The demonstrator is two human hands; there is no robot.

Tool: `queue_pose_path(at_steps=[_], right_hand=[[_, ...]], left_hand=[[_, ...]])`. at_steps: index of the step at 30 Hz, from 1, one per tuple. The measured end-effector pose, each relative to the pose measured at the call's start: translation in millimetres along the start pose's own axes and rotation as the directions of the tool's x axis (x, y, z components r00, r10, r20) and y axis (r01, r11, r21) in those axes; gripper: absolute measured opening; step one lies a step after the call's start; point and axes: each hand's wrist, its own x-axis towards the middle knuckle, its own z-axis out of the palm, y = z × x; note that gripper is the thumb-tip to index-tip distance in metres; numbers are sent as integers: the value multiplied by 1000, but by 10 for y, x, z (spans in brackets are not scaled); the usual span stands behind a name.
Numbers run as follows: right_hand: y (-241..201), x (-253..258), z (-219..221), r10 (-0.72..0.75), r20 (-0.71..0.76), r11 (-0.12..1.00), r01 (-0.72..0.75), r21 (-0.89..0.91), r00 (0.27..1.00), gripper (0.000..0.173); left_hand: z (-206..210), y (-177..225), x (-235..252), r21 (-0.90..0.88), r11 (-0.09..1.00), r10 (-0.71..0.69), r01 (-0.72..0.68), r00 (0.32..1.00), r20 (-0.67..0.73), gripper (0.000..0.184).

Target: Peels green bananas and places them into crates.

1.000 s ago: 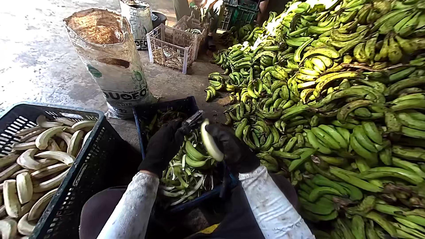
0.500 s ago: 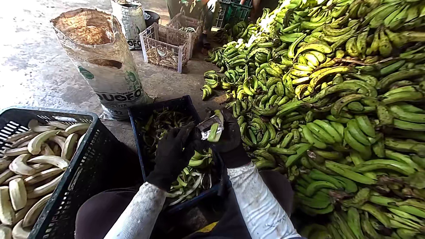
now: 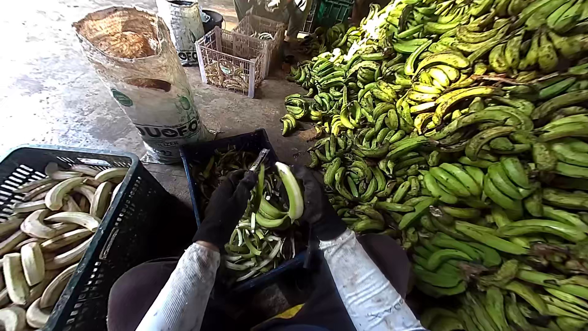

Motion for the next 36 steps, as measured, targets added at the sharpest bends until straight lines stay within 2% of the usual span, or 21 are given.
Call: queue_pose_path(at_steps=[2,4,7,9,10,12,13,15,18,20,21,23,26,28,29,30,31,32,34,36], right_hand=[[-4,77,-96,60,-23,967,-52,249,998,35],[-15,108,-210,63,-27,922,-48,384,998,40],[17,130,-367,91,-30,902,-70,426,995,45],[20,124,-400,192,-47,888,-153,434,980,48],[25,110,-400,223,-14,876,-193,442,975,47],[53,89,-341,190,78,885,-205,418,979,40],[90,82,-315,131,97,918,-158,364,987,37],[168,62,-295,15,117,974,-41,221,993,29],[188,48,-251,83,92,963,-104,249,992,32],[169,18,-299,65,71,968,-80,236,995,33],[148,17,-322,78,52,965,-89,248,996,34],[122,58,-358,144,-15,945,-133,299,989,35],[164,84,-478,109,-43,947,-91,307,993,34],[170,31,-468,99,-96,974,-77,213,990,33],[153,-37,-449,74,-112,997,-69,45,991,31],[184,-90,-473,15,-73,988,-26,-151,997,27],[174,-127,-427,6,-55,973,-19,-230,998,27],[175,-111,-355,61,-59,993,-67,-99,996,32],[244,-27,-335,131,47,975,-137,177,990,36],[261,14,-354,162,114,945,-187,269,980,36]], left_hand=[[7,-19,-34,82,989,120,-121,993,17,45],[54,-97,-42,226,923,304,-313,950,72,49],[150,-168,-111,389,717,553,-578,812,187,52],[244,-154,-171,444,602,642,-664,733,227,51],[291,-127,-192,468,589,635,-659,736,236,51],[353,-47,-193,493,676,507,-549,831,230,50],[364,-15,-163,484,749,402,-453,891,212,50],[364,-41,-57,426,857,269,-290,957,109,50],[260,-103,64,291,951,113,-103,993,-17,47],[117,-103,74,200,979,39,-27,998,-55,46],[54,-86,57,168,985,38,-29,998,-48,45],[-18,-92,0,125,982,136,-139,990,36,42],[68,-219,-106,48,927,344,-371,896,280,48],[180,-223,-217,78,882,400,-464,827,394,60],[237,-188,-267,120,865,400,-487,814,422,63],[297,-163,-288,167,857,386,-487,823,416,64],[348,-161,-282,216,858,365,-466,849,382,64],[380,-168,-252,267,864,335,-427,883,328,60],[363,-172,-133,363,886,234,-288,954,186,48],[233,-131,-36,357,927,106,-117,993,52,40]])
